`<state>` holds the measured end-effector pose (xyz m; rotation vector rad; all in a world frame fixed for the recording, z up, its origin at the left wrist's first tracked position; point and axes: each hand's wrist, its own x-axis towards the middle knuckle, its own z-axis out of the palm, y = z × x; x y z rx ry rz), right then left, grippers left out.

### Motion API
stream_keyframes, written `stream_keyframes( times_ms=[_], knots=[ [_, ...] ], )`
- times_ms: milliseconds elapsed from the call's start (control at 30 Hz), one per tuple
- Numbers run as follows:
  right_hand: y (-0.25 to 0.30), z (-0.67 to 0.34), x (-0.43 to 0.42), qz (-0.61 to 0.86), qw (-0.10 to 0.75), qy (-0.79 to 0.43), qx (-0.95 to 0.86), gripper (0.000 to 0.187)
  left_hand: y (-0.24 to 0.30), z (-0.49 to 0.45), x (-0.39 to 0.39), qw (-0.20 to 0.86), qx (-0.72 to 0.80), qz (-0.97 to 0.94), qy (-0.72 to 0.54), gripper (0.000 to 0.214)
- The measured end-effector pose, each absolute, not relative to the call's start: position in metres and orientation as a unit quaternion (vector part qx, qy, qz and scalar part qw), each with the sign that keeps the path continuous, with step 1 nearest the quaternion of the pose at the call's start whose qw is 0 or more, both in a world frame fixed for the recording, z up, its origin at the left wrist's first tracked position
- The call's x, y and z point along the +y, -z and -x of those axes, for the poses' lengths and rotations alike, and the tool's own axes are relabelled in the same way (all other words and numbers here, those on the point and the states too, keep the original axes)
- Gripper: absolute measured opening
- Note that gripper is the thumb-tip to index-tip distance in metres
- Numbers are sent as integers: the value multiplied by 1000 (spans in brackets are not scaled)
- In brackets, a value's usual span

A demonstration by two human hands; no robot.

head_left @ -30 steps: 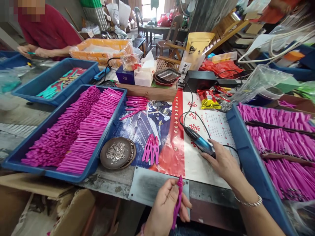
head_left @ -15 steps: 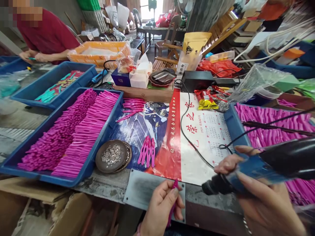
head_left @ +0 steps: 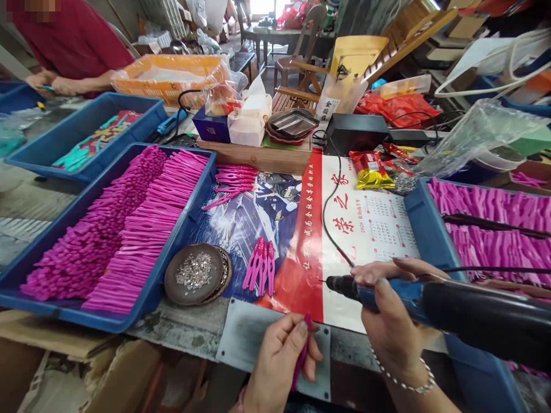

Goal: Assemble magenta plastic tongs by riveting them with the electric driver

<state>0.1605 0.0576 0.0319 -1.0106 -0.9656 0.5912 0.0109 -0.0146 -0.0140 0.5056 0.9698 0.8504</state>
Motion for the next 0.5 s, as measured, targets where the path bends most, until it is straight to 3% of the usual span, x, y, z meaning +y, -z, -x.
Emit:
stream_keyframes(
  times_ms=[500],
  knots=[
    [-41, -163, 41, 478, 699, -265, -461, 26, 12, -13, -4, 772, 451, -160, -418, 37]
  ],
)
